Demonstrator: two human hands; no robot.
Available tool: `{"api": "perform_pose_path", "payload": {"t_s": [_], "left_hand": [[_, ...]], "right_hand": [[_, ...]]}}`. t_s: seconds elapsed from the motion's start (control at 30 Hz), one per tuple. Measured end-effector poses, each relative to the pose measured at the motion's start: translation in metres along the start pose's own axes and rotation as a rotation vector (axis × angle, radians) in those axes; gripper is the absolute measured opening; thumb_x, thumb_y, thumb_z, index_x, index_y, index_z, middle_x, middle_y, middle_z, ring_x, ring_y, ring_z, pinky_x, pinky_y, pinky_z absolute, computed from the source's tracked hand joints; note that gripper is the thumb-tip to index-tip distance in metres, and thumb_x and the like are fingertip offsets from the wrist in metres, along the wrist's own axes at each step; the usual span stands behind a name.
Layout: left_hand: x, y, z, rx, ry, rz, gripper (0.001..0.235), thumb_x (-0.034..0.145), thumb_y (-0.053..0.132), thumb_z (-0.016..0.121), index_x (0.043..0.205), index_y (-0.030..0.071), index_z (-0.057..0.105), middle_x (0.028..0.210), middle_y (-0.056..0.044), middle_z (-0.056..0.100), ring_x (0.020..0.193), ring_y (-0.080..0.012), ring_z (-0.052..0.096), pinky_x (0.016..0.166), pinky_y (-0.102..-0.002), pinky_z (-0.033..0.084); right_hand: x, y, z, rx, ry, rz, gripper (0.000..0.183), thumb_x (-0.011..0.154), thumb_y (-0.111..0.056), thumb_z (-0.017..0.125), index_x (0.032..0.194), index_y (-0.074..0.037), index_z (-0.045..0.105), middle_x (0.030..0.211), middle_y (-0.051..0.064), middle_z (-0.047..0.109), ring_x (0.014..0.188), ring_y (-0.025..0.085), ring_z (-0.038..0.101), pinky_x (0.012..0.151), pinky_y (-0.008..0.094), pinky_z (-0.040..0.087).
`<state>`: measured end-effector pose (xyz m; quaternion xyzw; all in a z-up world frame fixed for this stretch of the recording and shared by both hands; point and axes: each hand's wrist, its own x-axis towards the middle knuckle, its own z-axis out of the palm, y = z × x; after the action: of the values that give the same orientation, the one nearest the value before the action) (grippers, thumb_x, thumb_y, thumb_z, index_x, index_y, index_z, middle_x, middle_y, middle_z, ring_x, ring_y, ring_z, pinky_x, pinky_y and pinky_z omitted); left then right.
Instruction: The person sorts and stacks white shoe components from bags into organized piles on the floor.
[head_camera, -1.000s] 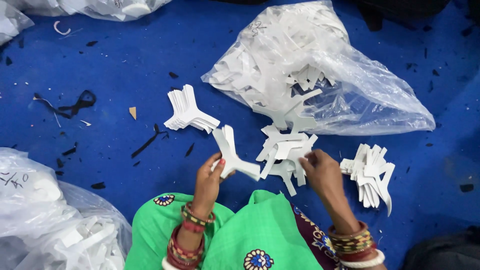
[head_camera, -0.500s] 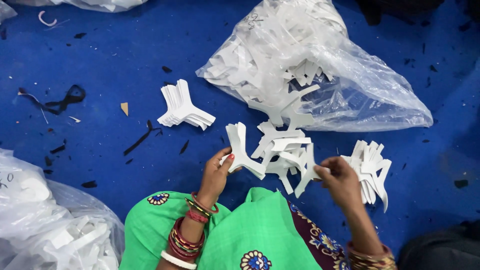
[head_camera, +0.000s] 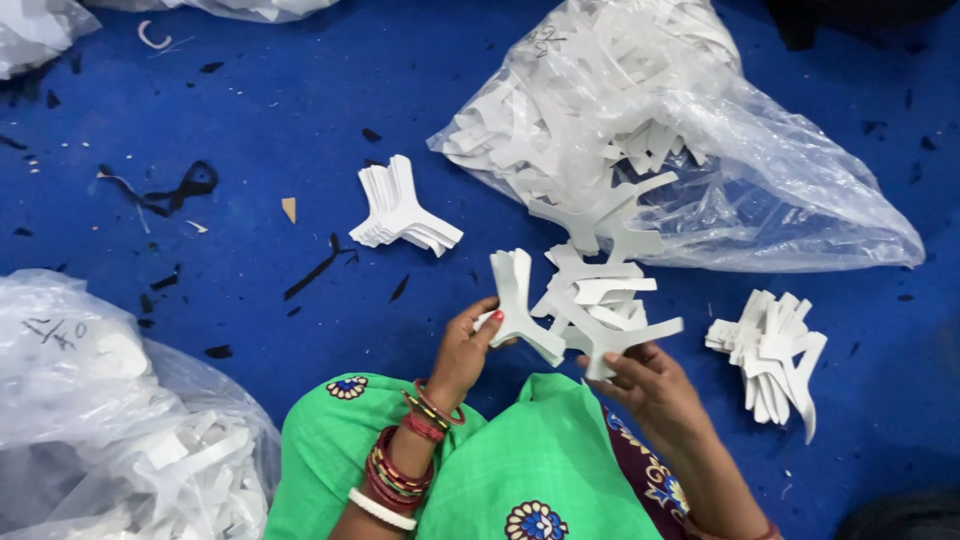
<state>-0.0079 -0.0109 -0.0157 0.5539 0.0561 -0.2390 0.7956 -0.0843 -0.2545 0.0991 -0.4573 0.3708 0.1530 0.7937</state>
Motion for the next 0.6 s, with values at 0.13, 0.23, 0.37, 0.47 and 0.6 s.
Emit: {"api": "perform_pose_path", "payload": {"t_s": [0.13,0.23,0.37,0.47,0.6], "left_hand": [[-0.008,0.010,0.014,-0.065,-0.030,0.017,0.038,0.104,0.015,0.056,0.134,-0.007,0.061,0.116,-0.013,0.073,0.099,-0.0178,0.071,0.083,-0.031,0.063],[-0.015,0.021,0.019,-0.164,-0.057,-0.032,0.041,0.105,0.021,0.055,0.134,-0.007,0.062,0.118,-0.011,0.073,0.102,-0.0151,0.071,0.088,-0.028,0.062],[-0.018,0.024,0.022,0.065,-0.042,0.059,0.040,0.101,0.017,0.064,0.134,-0.006,0.063,0.117,-0.011,0.073,0.101,-0.0126,0.069,0.087,-0.026,0.058],[-0.017,0.023,0.021,0.100,-0.034,0.065,0.040,0.097,0.012,0.069,0.132,-0.006,0.064,0.114,-0.011,0.074,0.097,-0.0132,0.070,0.081,-0.029,0.062],[-0.017,0.028,0.021,0.065,-0.044,-0.001,0.039,0.096,0.012,0.069,0.132,-0.004,0.065,0.113,-0.011,0.074,0.095,-0.0130,0.071,0.077,-0.028,0.064]], "right_hand": [[0.025,0.037,0.019,0.009,-0.010,-0.055,0.031,0.093,-0.009,0.070,0.122,0.001,0.064,0.114,0.010,0.069,0.100,0.020,0.067,0.087,0.036,0.056],[0.021,0.038,0.049,-0.075,0.041,-0.100,0.035,0.089,-0.012,0.072,0.121,-0.002,0.064,0.114,0.009,0.070,0.101,0.019,0.068,0.088,0.035,0.057],[0.008,0.033,0.068,-0.080,-0.003,-0.079,0.035,0.088,-0.016,0.071,0.119,0.000,0.065,0.114,0.010,0.072,0.102,0.020,0.072,0.092,0.037,0.059],[0.008,0.035,0.052,0.011,0.003,-0.034,0.040,0.092,-0.027,0.065,0.123,-0.001,0.064,0.110,0.013,0.072,0.099,0.023,0.072,0.087,0.039,0.057],[0.018,0.036,0.025,0.060,0.128,-0.115,0.043,0.100,-0.029,0.062,0.129,0.002,0.065,0.105,0.015,0.070,0.091,0.022,0.067,0.081,0.036,0.056]]}}
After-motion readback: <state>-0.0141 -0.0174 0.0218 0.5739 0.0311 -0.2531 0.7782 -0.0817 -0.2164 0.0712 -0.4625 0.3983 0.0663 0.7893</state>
